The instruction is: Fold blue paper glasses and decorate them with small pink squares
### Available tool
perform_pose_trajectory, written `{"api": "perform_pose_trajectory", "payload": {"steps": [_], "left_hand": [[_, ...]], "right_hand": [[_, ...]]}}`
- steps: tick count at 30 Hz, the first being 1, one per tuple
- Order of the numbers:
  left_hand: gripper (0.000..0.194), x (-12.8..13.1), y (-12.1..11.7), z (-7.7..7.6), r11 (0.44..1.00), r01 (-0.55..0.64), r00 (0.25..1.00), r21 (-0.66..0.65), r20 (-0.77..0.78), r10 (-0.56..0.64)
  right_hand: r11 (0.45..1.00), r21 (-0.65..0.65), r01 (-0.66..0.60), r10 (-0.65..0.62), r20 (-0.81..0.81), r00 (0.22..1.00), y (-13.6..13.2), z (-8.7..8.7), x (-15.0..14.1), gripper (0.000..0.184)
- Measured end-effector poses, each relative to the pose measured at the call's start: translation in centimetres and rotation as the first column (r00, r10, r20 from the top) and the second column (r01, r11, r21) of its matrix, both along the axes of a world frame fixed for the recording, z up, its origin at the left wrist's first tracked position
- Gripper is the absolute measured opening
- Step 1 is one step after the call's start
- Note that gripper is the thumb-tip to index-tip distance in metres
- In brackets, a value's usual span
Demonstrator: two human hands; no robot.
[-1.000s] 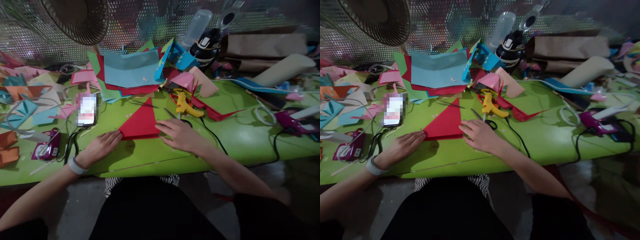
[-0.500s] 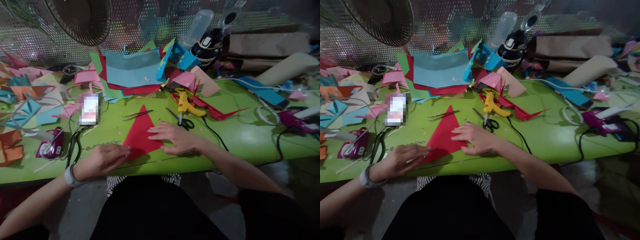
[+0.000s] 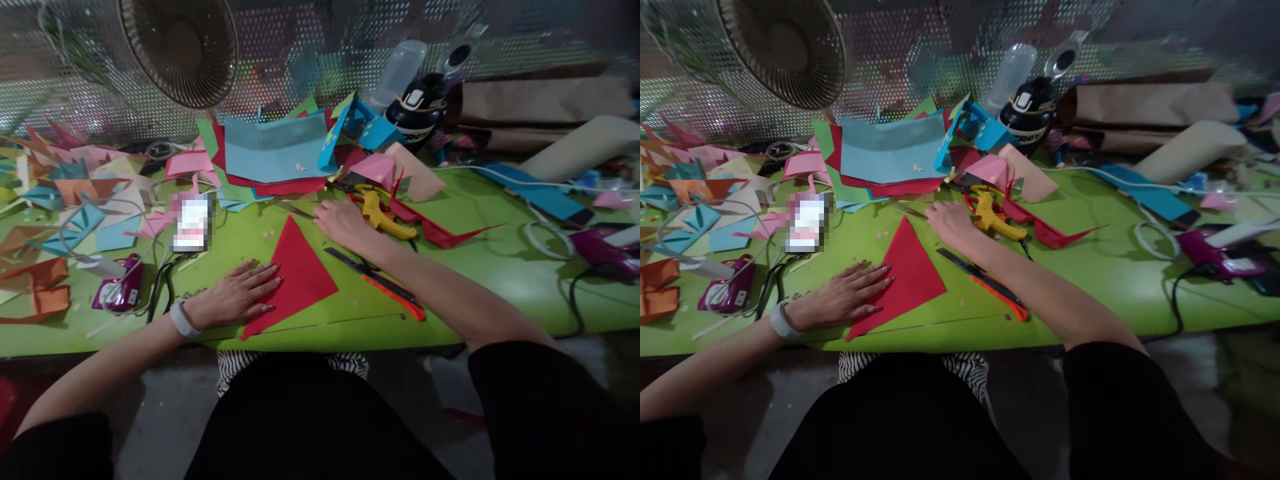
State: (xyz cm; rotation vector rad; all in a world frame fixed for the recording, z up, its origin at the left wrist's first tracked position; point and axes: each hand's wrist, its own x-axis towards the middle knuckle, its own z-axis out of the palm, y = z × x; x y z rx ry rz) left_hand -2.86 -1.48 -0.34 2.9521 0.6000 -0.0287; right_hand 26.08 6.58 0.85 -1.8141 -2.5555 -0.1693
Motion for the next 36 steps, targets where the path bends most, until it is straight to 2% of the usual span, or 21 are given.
{"api": "perform_pose_trajectory", "payload": {"steps": [2, 4, 5, 6, 7, 8, 9, 10, 12, 14, 17, 19, 23, 27, 31, 33, 36], "left_hand": [[0.061, 0.4, -0.4, -0.1, 1.000, -0.031, 1.000, -0.004, 0.008, 0.031], [0.063, 0.9, -0.7, -0.2, 0.998, -0.058, 0.998, -0.009, 0.018, 0.058], [0.063, 1.1, -0.9, -0.3, 0.998, -0.064, 0.998, -0.012, 0.027, 0.065], [0.062, 1.3, -0.9, -0.4, 0.997, -0.070, 0.997, -0.012, 0.040, 0.070], [0.060, 1.5, -0.9, -0.5, 0.997, -0.077, 0.995, -0.011, 0.055, 0.078], [0.057, 1.6, -0.9, -0.6, 0.996, -0.084, 0.994, -0.009, 0.072, 0.084], [0.053, 1.6, -0.8, -0.7, 0.996, -0.086, 0.992, -0.006, 0.087, 0.086], [0.050, 1.6, -0.7, -0.8, 0.997, -0.082, 0.992, -0.005, 0.098, 0.083], [0.048, 1.5, -0.4, -1.0, 0.998, -0.061, 0.992, -0.005, 0.112, 0.061], [0.048, 1.3, -0.1, -1.0, 0.999, -0.041, 0.991, -0.007, 0.126, 0.041], [0.046, 1.0, 0.4, -0.8, 1.000, -0.018, 0.989, -0.003, 0.149, 0.018], [0.047, 0.9, 0.6, -0.5, 1.000, 0.001, 0.987, -0.001, 0.159, 0.000], [0.046, 0.8, 1.0, 0.1, 1.000, 0.012, 0.985, -0.012, 0.170, -0.010], [0.044, 0.9, 1.3, 0.3, 0.999, 0.018, 0.983, -0.032, 0.184, -0.011], [0.044, 0.8, 1.4, 0.6, 0.998, 0.025, 0.981, -0.065, 0.196, -0.012], [0.047, 0.6, 1.6, 1.0, 0.994, 0.042, 0.982, -0.103, 0.188, -0.022], [0.054, 0.7, 1.8, 1.3, 0.984, 0.066, 0.983, -0.165, 0.179, -0.036]], "right_hand": [[0.998, 0.031, 0.062, -0.062, -0.004, 0.998, -1.1, 0.6, 0.6, 0.025], [0.999, 0.038, -0.016, 0.017, -0.042, 0.999, -3.6, 1.0, 0.5, 0.028], [0.982, 0.031, -0.185, 0.187, -0.129, 0.974, -5.2, 1.0, 0.1, 0.032], [0.922, 0.034, -0.386, 0.384, -0.208, 0.899, -7.0, 0.9, -0.4, 0.038], [0.833, 0.068, -0.548, 0.547, -0.246, 0.800, -8.8, 0.6, -0.9, 0.046], [0.771, 0.115, -0.627, 0.634, -0.237, 0.736, -10.4, 0.2, -1.6, 0.055], [0.740, 0.159, -0.654, 0.673, -0.203, 0.711, -11.7, -0.4, -2.1, 0.060], [0.734, 0.206, -0.647, 0.678, -0.170, 0.715, -12.7, -0.9, -2.6, 0.057], [0.710, 0.286, -0.643, 0.689, -0.097, 0.718, -13.7, -1.9, -3.3, 0.040], [0.679, 0.330, -0.655, 0.701, -0.029, 0.712, -13.5, -2.5, -3.4, 0.027], [0.633, 0.349, -0.692, 0.728, 0.037, 0.685, -12.7, -2.5, -3.0, 0.022], [0.637, 0.324, -0.700, 0.742, -0.008, 0.671, -12.3, -2.2, -2.6, 0.023], [0.667, 0.227, -0.710, 0.742, -0.116, 0.660, -11.8, -2.0, -2.3, 0.041], [0.638, 0.286, -0.714, 0.750, -0.022, 0.661, -11.8, -2.4, -2.6, 0.024], [0.645, 0.309, -0.699, 0.741, -0.027, 0.671, -11.8, -2.7, -2.8, 0.024], [0.671, 0.297, -0.679, 0.731, -0.112, 0.673, -11.4, -2.7, -2.6, 0.024], [0.722, 0.268, -0.638, 0.689, -0.362, 0.627, -10.6, -2.3, -2.0, 0.022]]}}
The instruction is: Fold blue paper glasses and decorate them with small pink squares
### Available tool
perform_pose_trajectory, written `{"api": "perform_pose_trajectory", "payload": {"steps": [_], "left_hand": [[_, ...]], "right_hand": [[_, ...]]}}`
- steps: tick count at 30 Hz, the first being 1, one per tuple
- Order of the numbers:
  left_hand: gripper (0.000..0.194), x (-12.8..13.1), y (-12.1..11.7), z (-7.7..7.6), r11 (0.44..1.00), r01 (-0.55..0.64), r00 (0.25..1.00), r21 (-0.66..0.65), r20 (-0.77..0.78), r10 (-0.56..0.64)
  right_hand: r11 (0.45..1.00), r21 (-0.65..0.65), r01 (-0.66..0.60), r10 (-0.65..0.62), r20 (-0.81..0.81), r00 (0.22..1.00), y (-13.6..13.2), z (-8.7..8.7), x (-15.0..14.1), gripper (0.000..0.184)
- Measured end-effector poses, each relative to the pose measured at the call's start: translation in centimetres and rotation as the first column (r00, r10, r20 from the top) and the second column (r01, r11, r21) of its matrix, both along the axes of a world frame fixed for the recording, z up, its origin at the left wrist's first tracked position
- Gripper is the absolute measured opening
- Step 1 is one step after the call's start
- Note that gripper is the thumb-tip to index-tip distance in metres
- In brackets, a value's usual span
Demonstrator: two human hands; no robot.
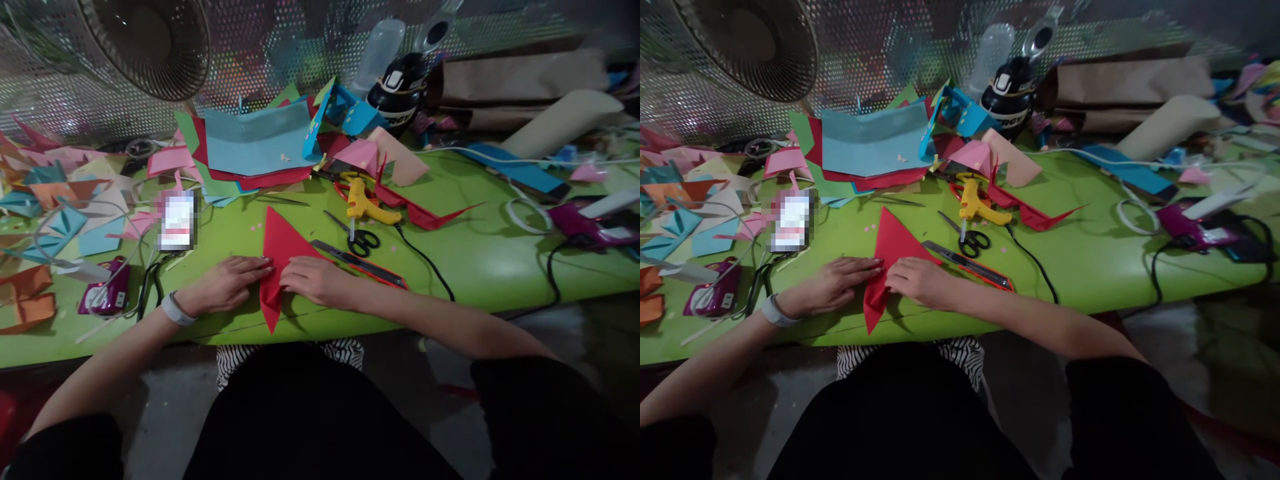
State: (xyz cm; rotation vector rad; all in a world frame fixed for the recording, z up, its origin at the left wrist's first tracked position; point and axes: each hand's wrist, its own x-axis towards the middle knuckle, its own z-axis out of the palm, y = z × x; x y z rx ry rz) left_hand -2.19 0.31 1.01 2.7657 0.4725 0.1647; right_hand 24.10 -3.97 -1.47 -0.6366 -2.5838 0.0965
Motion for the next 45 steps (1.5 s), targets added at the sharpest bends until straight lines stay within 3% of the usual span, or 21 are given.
{"api": "perform_pose_trajectory", "payload": {"steps": [4, 6, 8, 11, 12, 15, 19, 23, 28, 31, 34, 37, 39, 42, 45], "left_hand": [[0.038, 0.4, -0.1, -0.6, 1.000, -0.025, 0.991, -0.001, 0.131, 0.024], [0.034, 0.5, -0.4, -1.1, 1.000, -0.026, 0.985, 0.003, 0.169, 0.025], [0.035, 0.3, -0.6, -1.3, 1.000, -0.013, 0.988, -0.003, 0.153, 0.014], [0.035, -0.1, -1.0, -1.1, 0.999, -0.028, 0.987, -0.020, 0.160, 0.031], [0.036, -0.2, -1.2, -1.0, 0.999, -0.037, 0.984, -0.032, 0.172, 0.042], [0.032, -0.5, -1.9, -0.3, 0.996, -0.062, 0.981, -0.069, 0.181, 0.074], [0.024, -0.5, -3.1, 0.1, 0.975, -0.195, 0.963, -0.102, 0.170, 0.210], [0.022, -0.1, -3.6, -0.2, 0.885, -0.374, 0.886, -0.277, 0.176, 0.429], [0.016, 0.7, -3.1, -0.8, 0.743, -0.472, 0.789, -0.474, 0.148, 0.596], [0.037, 1.0, -2.8, -1.1, 0.695, -0.491, 0.755, -0.525, 0.141, 0.640], [0.058, 1.1, -2.6, -1.3, 0.758, -0.522, 0.775, -0.390, 0.154, 0.613], [0.040, 1.1, -2.6, -1.4, 0.844, -0.535, 0.827, -0.034, 0.185, 0.532], [0.036, 1.2, -2.6, -1.5, 0.869, -0.469, 0.876, 0.158, 0.210, 0.434], [0.047, 1.4, -2.7, -2.0, 0.919, -0.325, 0.944, 0.223, 0.139, 0.300], [0.055, 1.6, -3.0, -2.7, 0.938, -0.281, 0.960, 0.201, 0.039, 0.279]], "right_hand": [[0.937, -0.336, -0.098, 0.040, -0.176, 0.984, 0.7, 1.5, 1.4, 0.024], [0.884, -0.456, -0.105, 0.033, -0.163, 0.986, 0.7, 2.3, 2.1, 0.026], [0.845, -0.531, -0.068, 0.029, -0.082, 0.996, 0.4, 2.7, 2.8, 0.040], [0.821, -0.571, -0.025, 0.052, 0.032, 0.998, 0.1, 2.3, 3.4, 0.072], [0.828, -0.560, -0.012, 0.041, 0.038, 0.998, 0.0, 1.9, 3.5, 0.070], [0.865, -0.501, 0.022, -0.038, -0.023, 0.999, -0.3, 0.5, 3.2, 0.035], [0.865, -0.489, 0.109, -0.144, -0.036, 0.989, -0.9, -0.4, 2.0, 0.035], [0.783, -0.546, 0.299, -0.339, 0.028, 0.940, -0.9, 0.1, 0.9, 0.037], [0.591, -0.700, 0.400, -0.497, 0.075, 0.865, -0.1, 0.8, 0.0, 0.022], [0.542, -0.712, 0.447, -0.545, 0.106, 0.831, 0.4, 0.8, -0.4, 0.034], [0.575, -0.632, 0.519, -0.550, 0.171, 0.817, 0.8, 0.4, -0.8, 0.045], [0.634, -0.549, 0.544, -0.527, 0.208, 0.824, 0.9, 0.0, -0.9, 0.044], [0.668, -0.516, 0.537, -0.503, 0.219, 0.836, 0.9, -0.2, -1.0, 0.044], [0.707, -0.469, 0.529, -0.487, 0.219, 0.846, 0.9, -0.5, -0.9, 0.044], [0.754, -0.403, 0.519, -0.496, 0.171, 0.852, 0.9, -1.1, -0.9, 0.043]]}}
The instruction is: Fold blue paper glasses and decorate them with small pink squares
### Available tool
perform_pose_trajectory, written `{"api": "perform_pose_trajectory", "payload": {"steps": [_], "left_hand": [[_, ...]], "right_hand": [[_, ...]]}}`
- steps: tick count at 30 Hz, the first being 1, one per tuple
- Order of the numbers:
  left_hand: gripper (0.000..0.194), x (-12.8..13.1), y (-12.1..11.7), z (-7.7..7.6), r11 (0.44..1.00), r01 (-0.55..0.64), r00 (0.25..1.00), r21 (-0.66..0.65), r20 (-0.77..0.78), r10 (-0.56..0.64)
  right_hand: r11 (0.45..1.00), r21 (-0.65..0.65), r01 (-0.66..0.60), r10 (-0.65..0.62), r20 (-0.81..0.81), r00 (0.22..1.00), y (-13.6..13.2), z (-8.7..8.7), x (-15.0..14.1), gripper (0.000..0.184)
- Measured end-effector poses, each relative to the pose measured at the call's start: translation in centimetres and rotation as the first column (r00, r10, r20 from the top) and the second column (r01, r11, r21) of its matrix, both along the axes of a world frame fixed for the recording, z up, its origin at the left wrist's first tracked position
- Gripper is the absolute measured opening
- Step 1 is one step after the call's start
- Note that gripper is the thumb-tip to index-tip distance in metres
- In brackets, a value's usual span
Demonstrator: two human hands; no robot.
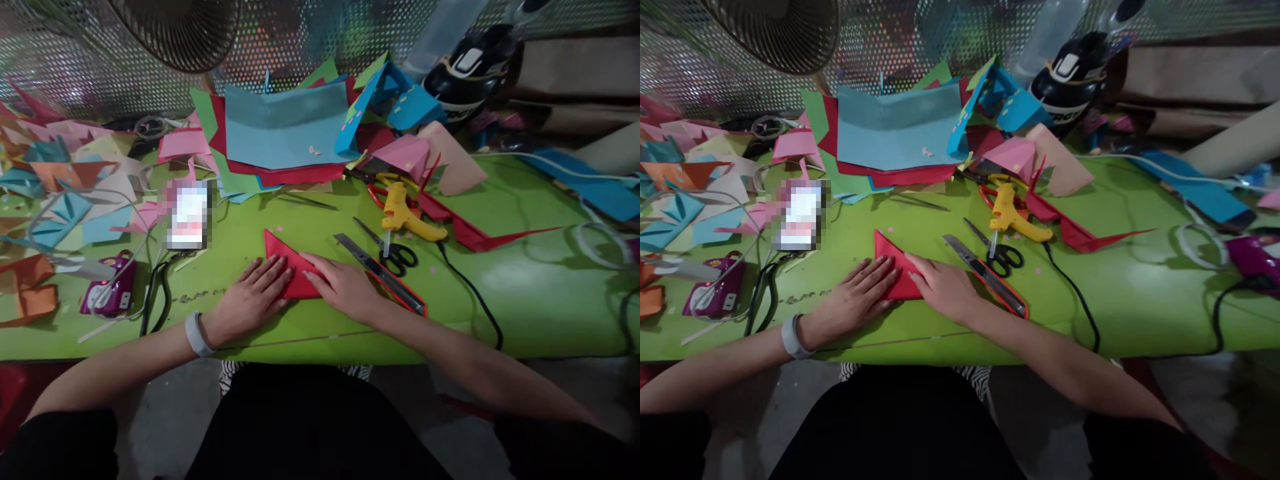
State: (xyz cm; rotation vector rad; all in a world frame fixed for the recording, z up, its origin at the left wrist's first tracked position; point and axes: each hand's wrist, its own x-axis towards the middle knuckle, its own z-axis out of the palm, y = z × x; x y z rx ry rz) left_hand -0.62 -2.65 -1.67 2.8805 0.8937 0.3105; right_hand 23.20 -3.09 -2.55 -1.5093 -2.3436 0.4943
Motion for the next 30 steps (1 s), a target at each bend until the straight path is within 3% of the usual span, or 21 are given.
{"api": "perform_pose_trajectory", "payload": {"steps": [8, 30], "left_hand": [[0.053, 0.3, -0.5, -0.8, 0.998, -0.052, 0.999, 0.047, -0.012, 0.053], [0.051, 0.2, -0.6, -0.1, 0.999, -0.054, 0.999, 0.007, -0.003, 0.054]], "right_hand": [[0.993, 0.108, -0.044, 0.037, 0.067, 0.997, 0.3, -1.0, -0.2, 0.043], [0.982, 0.184, -0.043, 0.037, 0.038, 0.999, 0.1, 0.0, -0.2, 0.038]]}}
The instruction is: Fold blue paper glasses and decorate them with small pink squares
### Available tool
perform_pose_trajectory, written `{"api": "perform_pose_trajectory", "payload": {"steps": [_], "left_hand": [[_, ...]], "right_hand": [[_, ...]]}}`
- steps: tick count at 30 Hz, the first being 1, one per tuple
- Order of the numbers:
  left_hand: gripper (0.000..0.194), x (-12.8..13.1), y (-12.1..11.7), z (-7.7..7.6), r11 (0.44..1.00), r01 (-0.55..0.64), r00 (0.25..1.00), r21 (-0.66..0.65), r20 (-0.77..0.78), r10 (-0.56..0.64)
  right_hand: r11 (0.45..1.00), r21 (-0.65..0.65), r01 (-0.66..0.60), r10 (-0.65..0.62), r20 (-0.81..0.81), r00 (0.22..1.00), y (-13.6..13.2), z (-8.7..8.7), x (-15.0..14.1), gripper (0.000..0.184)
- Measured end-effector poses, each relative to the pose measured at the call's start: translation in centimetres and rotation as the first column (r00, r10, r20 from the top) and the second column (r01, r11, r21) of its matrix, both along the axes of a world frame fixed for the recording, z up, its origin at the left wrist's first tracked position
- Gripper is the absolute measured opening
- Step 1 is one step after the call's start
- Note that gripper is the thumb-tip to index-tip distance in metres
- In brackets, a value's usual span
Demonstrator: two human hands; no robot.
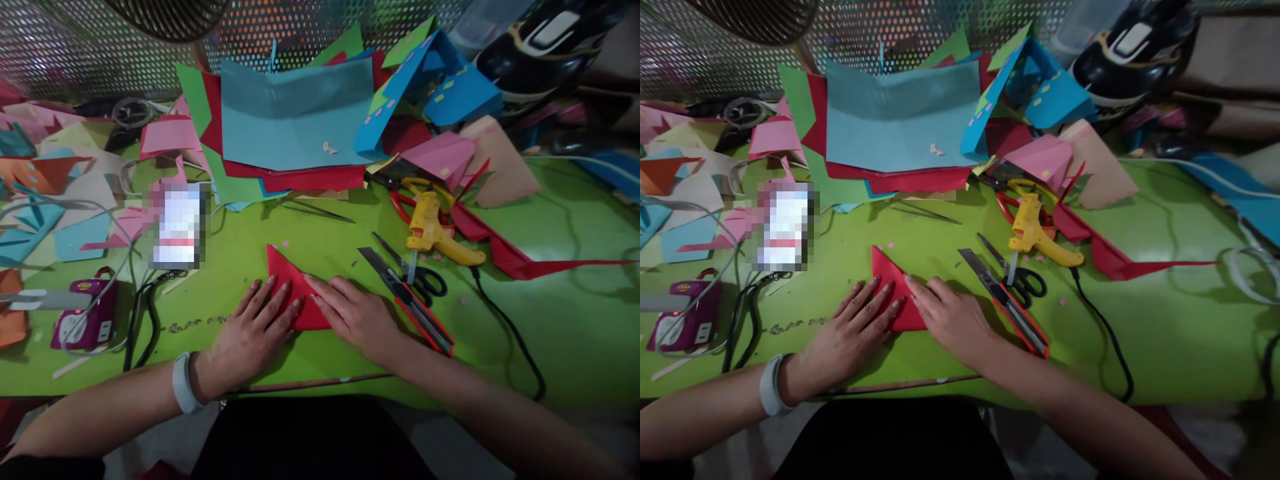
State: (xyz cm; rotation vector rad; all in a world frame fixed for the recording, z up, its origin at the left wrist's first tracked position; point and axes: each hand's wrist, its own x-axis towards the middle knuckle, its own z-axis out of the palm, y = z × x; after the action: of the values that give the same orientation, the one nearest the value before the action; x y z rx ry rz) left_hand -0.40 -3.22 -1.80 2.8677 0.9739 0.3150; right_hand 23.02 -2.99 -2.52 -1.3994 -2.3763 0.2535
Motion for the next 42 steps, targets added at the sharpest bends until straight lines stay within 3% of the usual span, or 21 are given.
{"api": "perform_pose_trajectory", "payload": {"steps": [29, 33, 39, 42], "left_hand": [[0.047, 0.2, 0.2, 0.2, 0.999, -0.018, 1.000, 0.040, -0.009, 0.019], [0.046, 0.3, 0.2, 0.3, 0.999, -0.016, 1.000, 0.037, -0.024, 0.017], [0.048, 0.2, 0.6, 0.2, 0.998, 0.003, 1.000, 0.065, -0.023, -0.002], [0.050, 0.2, 0.8, 0.2, 0.997, 0.017, 1.000, 0.081, -0.018, -0.015]], "right_hand": [[0.999, 0.031, 0.006, -0.007, 0.031, 0.999, 0.2, 0.2, -0.1, 0.040], [0.999, -0.022, 0.026, -0.025, 0.026, 0.999, 0.2, 0.1, -0.1, 0.040], [0.965, -0.221, 0.139, -0.145, -0.011, 0.989, 1.3, 1.4, 1.3, 0.040], [0.970, -0.187, 0.156, -0.172, -0.072, 0.982, 1.1, 2.5, 1.9, 0.043]]}}
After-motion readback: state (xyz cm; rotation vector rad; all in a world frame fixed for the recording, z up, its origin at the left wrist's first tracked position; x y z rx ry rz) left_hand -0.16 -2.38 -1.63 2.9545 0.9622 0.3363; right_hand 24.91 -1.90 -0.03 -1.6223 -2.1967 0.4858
